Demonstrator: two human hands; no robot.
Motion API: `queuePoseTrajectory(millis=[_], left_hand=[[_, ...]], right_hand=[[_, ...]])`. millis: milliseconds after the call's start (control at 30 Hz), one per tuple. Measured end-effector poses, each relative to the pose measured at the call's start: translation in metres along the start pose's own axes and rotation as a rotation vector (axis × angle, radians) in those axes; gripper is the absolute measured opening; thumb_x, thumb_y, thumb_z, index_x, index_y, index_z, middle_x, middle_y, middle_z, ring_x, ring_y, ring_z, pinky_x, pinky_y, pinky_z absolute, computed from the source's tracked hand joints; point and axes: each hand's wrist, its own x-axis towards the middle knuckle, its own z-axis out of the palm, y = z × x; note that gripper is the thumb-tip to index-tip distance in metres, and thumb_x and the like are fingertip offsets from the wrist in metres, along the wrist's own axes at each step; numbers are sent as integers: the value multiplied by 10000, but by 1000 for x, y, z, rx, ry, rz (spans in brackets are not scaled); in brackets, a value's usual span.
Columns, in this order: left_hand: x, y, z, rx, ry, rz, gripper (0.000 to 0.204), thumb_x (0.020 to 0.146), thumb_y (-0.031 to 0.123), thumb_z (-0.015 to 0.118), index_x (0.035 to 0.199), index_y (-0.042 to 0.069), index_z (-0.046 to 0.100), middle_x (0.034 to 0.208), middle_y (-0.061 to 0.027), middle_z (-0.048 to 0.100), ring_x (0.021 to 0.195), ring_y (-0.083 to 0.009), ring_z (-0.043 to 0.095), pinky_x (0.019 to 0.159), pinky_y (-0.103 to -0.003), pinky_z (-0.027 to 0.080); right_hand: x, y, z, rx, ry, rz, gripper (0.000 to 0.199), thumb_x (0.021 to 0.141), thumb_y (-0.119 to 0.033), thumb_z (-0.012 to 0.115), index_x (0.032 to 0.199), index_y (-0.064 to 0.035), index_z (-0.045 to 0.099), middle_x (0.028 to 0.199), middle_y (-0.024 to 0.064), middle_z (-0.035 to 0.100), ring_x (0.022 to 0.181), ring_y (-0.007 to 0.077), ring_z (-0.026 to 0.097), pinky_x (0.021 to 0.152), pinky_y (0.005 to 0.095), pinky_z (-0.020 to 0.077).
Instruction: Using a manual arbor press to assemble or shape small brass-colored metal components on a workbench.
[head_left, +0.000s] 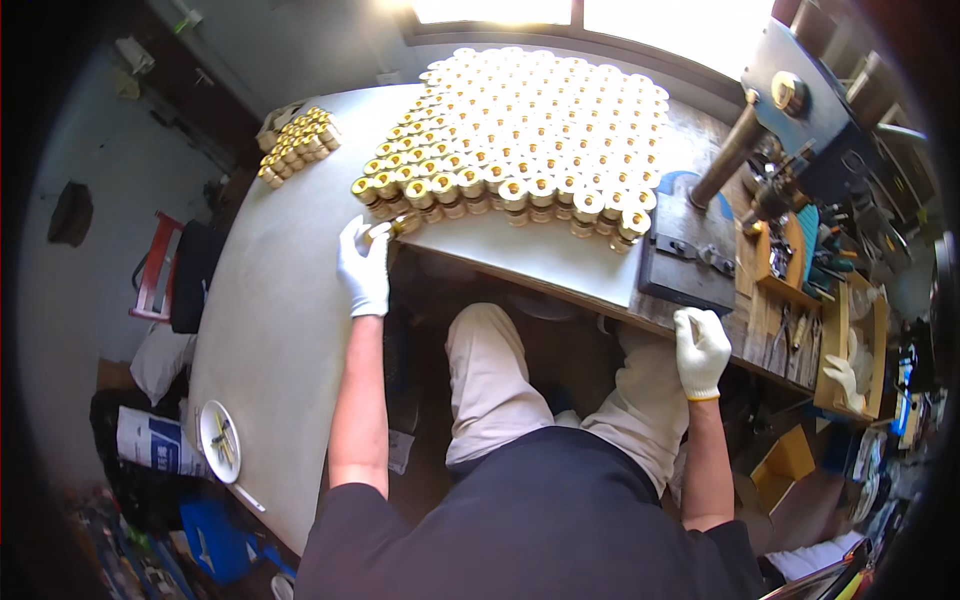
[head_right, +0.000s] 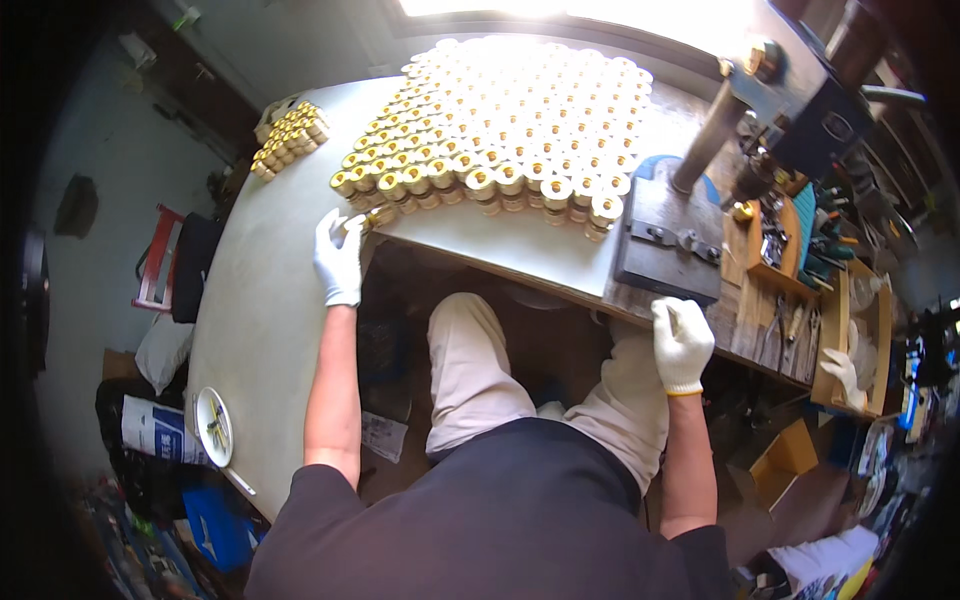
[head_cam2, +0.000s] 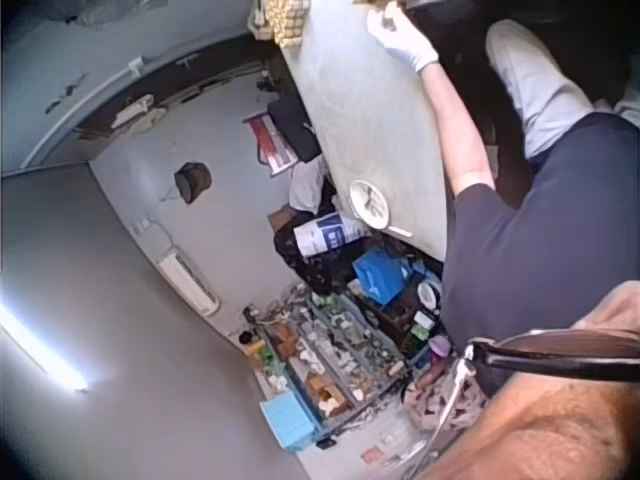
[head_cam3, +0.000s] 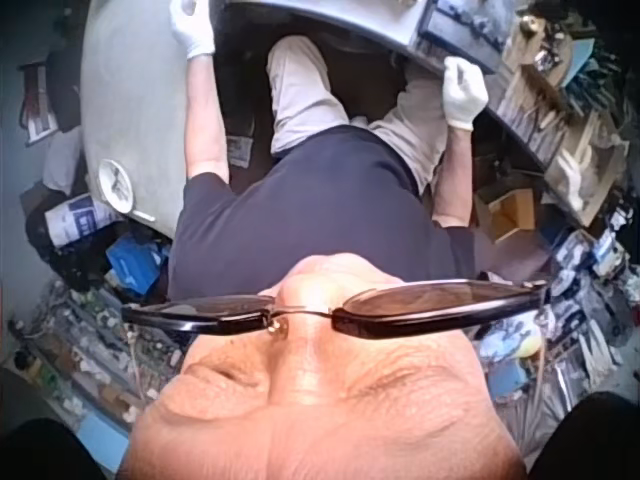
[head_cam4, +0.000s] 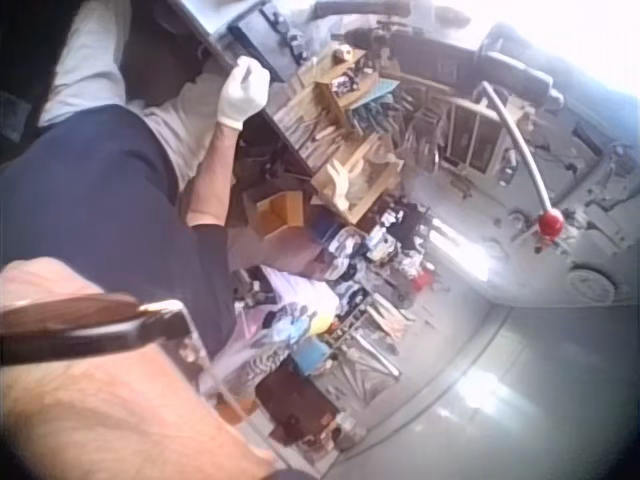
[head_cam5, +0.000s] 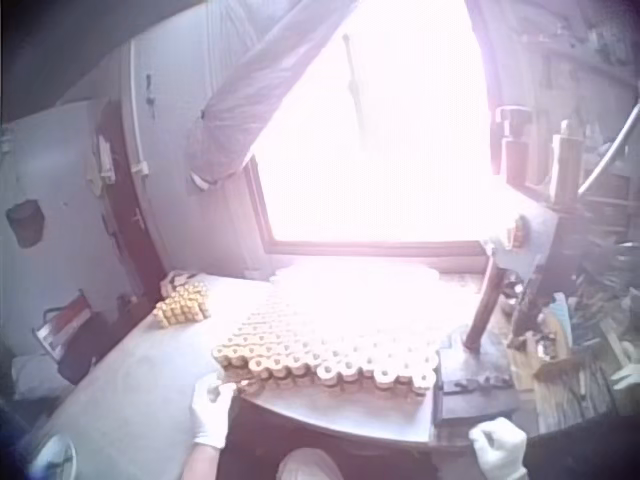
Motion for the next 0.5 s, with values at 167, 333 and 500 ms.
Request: queuePoseTrajectory(millis=[167, 333, 500], left_hand=[[-48, 15, 2, -404, -111, -359, 327, 1116, 126, 655, 1421, 14, 620, 1336, -117, 687, 1133, -258, 722, 950, -424, 667], [-110, 83, 47, -742, -341, -418, 337, 1105, 175, 694, 1399, 30, 613, 1318, -112, 677, 1113, -257, 726, 935, -415, 667], [-153, 177, 134, -772, -629, -366, 435, 1055, 147, 771, 1406, -29, 585, 1320, -161, 664, 1162, -276, 724, 981, -418, 663]], right_hand=[[1, 1, -2, -58, 41, -62, 43, 964, -105, 784, 970, -62, 784, 873, 127, 729, 758, 324, 709, 691, 411, 560], [3, -6, -4, -10, 44, 55, 35, 947, -121, 788, 930, -91, 790, 824, 106, 695, 733, 317, 699, 665, 419, 540], [-4, 0, -3, 27, 90, 64, 33, 940, -118, 788, 936, -84, 788, 833, 108, 703, 740, 317, 704, 672, 410, 551]])
